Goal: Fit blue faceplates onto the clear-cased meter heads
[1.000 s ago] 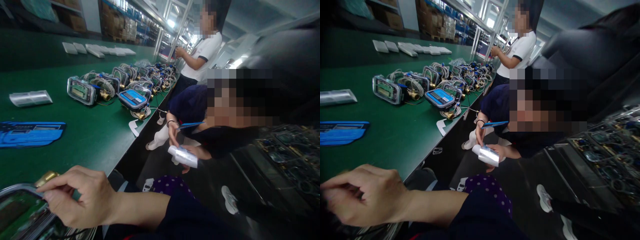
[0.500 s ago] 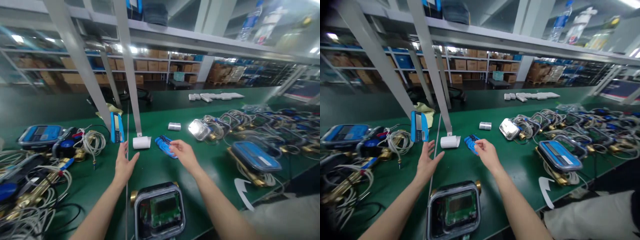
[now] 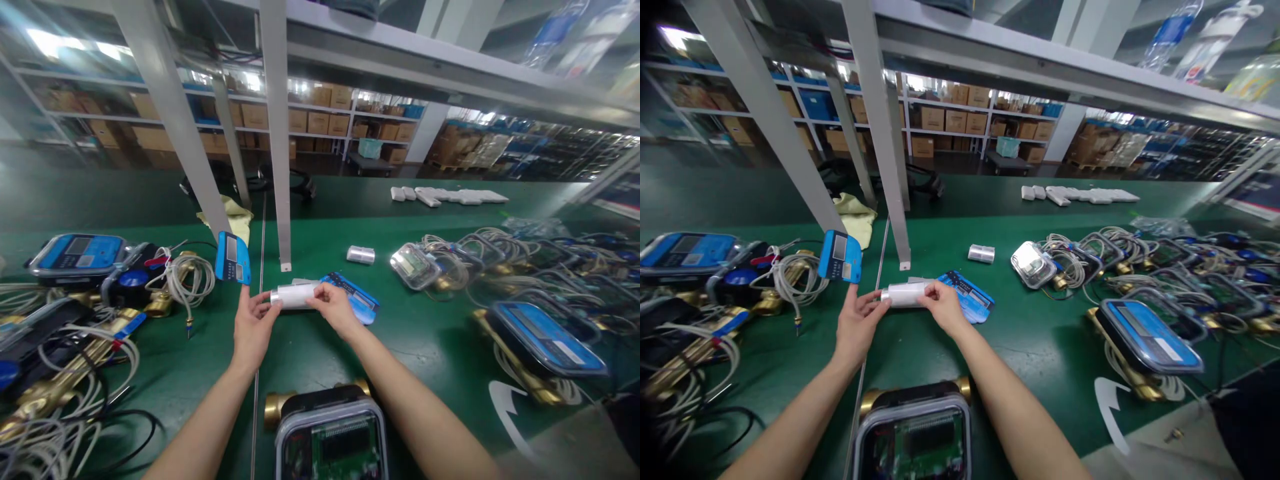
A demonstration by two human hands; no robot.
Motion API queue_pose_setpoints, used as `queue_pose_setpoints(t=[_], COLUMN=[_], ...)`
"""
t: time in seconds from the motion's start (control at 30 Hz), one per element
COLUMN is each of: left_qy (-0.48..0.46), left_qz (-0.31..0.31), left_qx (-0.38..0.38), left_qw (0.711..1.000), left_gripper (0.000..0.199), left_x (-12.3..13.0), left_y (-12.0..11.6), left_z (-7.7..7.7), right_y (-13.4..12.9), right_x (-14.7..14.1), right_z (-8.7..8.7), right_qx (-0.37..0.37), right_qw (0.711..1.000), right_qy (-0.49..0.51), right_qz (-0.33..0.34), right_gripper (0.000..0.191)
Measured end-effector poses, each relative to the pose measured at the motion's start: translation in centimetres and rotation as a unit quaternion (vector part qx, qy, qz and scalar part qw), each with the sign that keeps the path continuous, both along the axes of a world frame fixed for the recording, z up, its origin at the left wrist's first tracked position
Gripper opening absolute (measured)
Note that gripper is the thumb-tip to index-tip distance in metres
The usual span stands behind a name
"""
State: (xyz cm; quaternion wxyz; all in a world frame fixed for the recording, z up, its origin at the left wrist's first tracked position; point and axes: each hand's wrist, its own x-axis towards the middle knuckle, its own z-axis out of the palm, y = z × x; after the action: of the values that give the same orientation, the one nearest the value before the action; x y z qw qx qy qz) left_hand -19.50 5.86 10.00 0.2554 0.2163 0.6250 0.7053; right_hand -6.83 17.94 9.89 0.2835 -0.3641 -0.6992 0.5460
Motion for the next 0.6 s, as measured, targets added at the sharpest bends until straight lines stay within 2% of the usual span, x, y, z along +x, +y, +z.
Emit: queue_pose_setpoints(t=[0.07, 0.23, 0.33, 0.43, 0.6], left_qy=[-0.036, -0.085, -0.093, -0.091, -0.077], left_qz=[-0.002, -0.064, -0.089, -0.099, -0.1], left_qx=[-0.004, 0.025, 0.034, 0.032, 0.018], left_qw=[0.999, 0.994, 0.991, 0.99, 0.992], left_gripper=[0.106, 0.113, 0.11, 0.107, 0.105], left_x=[0.4, 1.6, 2.3, 2.8, 3.2], left_y=[-0.3, -1.1, -1.9, -2.5, -2.7], left_z=[0.4, 2.0, 2.7, 2.7, 1.8], right_y=[-1.1, -3.1, -3.7, -4.0, -4.3], right_x=[1.3, 4.0, 5.1, 5.7, 5.9], right_z=[0.4, 1.4, 1.8, 1.8, 1.7], right_qx=[0.019, 0.059, 0.076, 0.068, 0.038], right_qw=[0.999, 0.995, 0.992, 0.993, 0.996], right_qy=[0.01, 0.018, 0.022, 0.025, 0.052], right_qz=[0.029, 0.08, 0.096, 0.096, 0.06], right_gripper=[0.015, 0.015, 0.019, 0.013, 0.044])
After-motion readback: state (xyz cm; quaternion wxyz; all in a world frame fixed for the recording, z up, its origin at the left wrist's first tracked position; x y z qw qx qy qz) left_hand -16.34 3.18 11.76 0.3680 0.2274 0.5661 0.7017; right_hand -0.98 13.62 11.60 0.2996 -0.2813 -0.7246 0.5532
